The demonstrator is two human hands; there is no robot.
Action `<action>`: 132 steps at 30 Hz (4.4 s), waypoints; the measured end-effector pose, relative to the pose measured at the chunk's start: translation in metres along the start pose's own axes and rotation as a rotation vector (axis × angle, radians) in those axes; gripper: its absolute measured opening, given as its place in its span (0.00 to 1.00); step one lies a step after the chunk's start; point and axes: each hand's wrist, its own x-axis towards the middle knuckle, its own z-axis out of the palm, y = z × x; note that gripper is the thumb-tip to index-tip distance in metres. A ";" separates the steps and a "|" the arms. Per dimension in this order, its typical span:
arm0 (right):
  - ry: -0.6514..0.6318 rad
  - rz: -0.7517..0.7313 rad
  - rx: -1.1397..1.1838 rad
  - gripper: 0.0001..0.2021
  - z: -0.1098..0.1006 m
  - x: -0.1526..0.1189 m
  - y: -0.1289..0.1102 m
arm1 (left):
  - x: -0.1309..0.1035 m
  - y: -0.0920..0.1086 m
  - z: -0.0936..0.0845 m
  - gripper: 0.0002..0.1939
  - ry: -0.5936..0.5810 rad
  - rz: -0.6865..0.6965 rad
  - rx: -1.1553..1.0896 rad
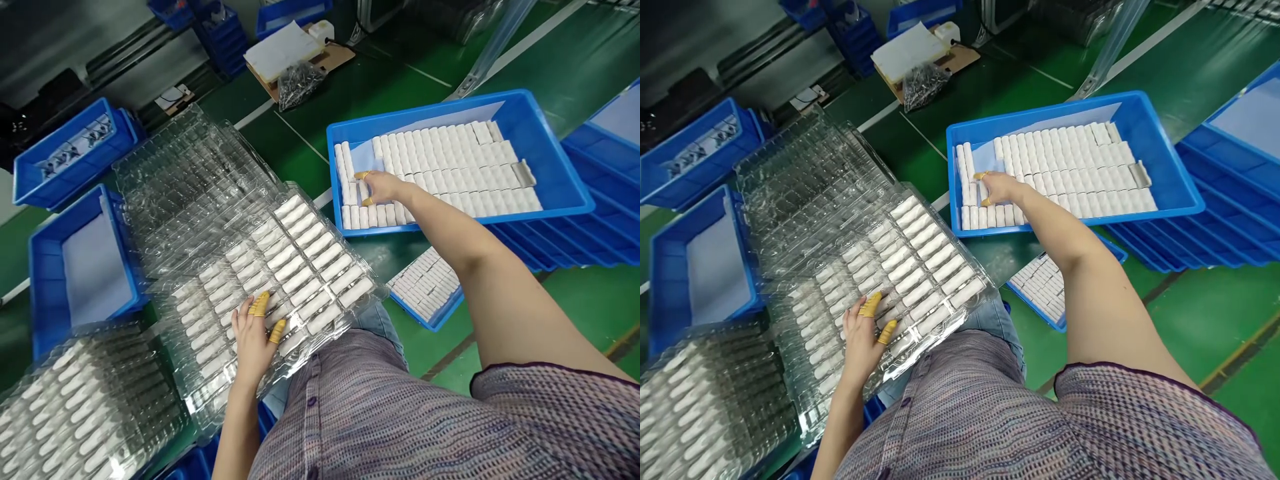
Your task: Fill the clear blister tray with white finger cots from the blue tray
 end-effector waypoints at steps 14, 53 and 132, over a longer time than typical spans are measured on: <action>0.097 0.086 0.073 0.52 0.001 0.004 -0.022 | -0.001 0.000 0.000 0.29 0.008 -0.005 -0.008; 0.001 0.098 -0.129 0.34 0.002 0.010 -0.016 | 0.000 0.002 0.000 0.29 0.009 -0.013 -0.045; -0.153 -0.070 -0.266 0.41 -0.013 0.014 -0.013 | -0.003 0.000 0.002 0.29 0.048 0.041 -0.002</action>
